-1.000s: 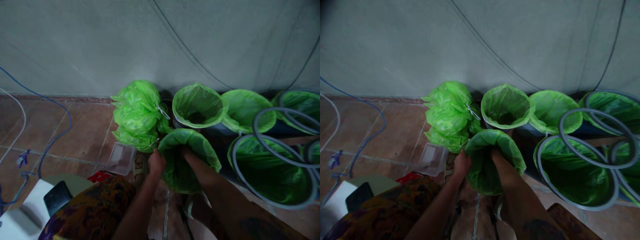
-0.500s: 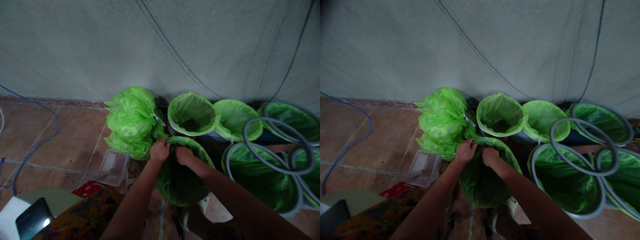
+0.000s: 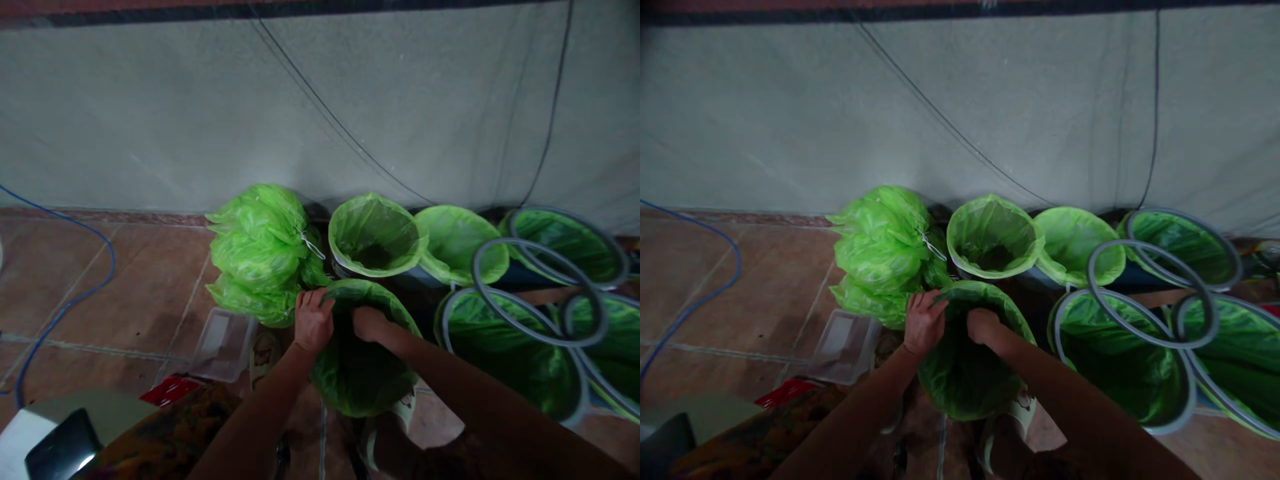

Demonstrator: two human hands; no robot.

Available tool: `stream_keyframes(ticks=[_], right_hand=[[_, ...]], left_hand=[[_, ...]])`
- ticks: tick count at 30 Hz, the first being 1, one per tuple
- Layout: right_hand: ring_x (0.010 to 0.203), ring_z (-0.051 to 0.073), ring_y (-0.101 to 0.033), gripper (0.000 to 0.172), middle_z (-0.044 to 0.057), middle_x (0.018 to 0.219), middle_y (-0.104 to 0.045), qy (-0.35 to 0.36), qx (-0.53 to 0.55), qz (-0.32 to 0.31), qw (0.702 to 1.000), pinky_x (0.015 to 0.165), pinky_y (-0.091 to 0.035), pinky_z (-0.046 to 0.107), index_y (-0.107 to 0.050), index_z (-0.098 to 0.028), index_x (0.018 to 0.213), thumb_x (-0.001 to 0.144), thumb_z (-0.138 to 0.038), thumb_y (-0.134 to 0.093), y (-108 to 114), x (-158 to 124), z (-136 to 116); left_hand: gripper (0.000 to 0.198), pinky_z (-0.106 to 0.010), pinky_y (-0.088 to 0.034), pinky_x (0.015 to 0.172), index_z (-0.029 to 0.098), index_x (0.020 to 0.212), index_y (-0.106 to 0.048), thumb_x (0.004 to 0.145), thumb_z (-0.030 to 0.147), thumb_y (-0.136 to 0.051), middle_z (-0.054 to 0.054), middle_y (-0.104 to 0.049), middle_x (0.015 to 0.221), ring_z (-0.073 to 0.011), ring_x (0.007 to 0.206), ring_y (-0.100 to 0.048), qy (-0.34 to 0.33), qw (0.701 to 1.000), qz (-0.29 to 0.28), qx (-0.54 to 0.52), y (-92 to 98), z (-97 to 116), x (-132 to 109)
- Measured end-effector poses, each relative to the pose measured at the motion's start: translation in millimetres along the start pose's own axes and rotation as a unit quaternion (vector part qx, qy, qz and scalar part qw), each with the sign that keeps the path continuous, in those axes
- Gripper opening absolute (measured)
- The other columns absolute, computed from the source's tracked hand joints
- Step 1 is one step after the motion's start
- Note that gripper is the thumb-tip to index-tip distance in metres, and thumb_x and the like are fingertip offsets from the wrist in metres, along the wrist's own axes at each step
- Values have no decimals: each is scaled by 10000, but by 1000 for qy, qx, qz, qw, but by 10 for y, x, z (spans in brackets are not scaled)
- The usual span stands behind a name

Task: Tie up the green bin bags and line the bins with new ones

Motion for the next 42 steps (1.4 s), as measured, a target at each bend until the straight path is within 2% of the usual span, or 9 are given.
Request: stream_keyframes(ticks=[5,8,11,19,23,29,32,35,42], right_hand=[[909,254,-670,405,150,981,-720,-33,-113,137,984,786,-466,320,-676,-172,976,982,-326,-302,644,-111,125],[970,246,-647,401,149,1041,-707,-57,-111,178,976,835,-441,304,-656,-162,1027,991,-370,-315,737,-65,298],[993,244,-647,359,153,1089,-695,-29,-93,144,985,834,-430,295,-618,-138,1111,993,-349,-352,553,29,428],[900,225,-682,265,109,959,-717,-9,-70,70,995,735,-415,262,-591,-148,1087,978,-316,-418,360,116,649],[913,230,-680,267,116,957,-716,-70,-41,67,994,735,-423,267,-608,-151,1028,974,-327,-414,277,-1,658],[876,245,-694,393,150,975,-717,-199,86,80,973,709,-472,298,-565,-140,1173,964,-420,-386,-190,-579,715],[1103,286,-630,593,207,1230,-635,-175,108,141,968,885,-480,356,-462,-85,1339,920,-506,-454,-108,-661,715],[1268,272,-518,538,188,1341,-573,-130,111,199,965,1051,-391,384,-493,-87,1335,974,-454,-333,179,-471,626],[1169,187,-597,430,90,1258,-650,-15,135,89,987,998,-426,286,-575,-187,1247,1020,-339,-243,187,-9,239]], left_hand=[[384,-333,-435,986,150,1189,-647,965,342,-401,-139,-649,1170,-223,1116,-574,187,976,69,-85,143,-203,208],[487,-313,-466,909,142,1113,-685,1007,349,-257,-136,-706,1071,-221,1036,-636,249,961,-72,-93,5,-274,428],[495,-295,-479,853,176,1022,-719,1000,413,-286,-113,-731,1019,-214,964,-671,207,956,-196,-69,-143,-258,497],[312,-317,-472,924,218,1172,-649,929,332,-491,-97,-699,1119,-229,1046,-650,41,978,-203,-13,-220,-245,415],[372,-325,-476,935,219,1237,-591,869,204,-547,-117,-666,1184,-241,1084,-636,66,973,-219,12,-184,-226,458],[888,-347,-446,998,162,1476,-340,711,349,-751,-174,-556,1365,-292,1220,-560,172,969,-177,-26,0,-431,367],[756,-340,-443,1011,136,1423,-443,781,454,-683,-167,-579,1352,-278,1229,-561,165,966,-185,-72,-11,-470,315],[503,-326,-439,1019,168,1350,-551,901,394,-547,-120,-637,1296,-239,1187,-598,157,964,-197,-83,-78,-448,283],[280,-264,-474,985,251,1122,-718,921,230,-524,-25,-712,1175,-160,1091,-645,133,975,-98,-146,-68,-441,195]])
Point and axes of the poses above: each hand's wrist, its own x-axis towards the middle knuckle, its own y-axis out of the back of the hand, z = x × y, the point moved 5 cm from there along x, towards the middle knuckle
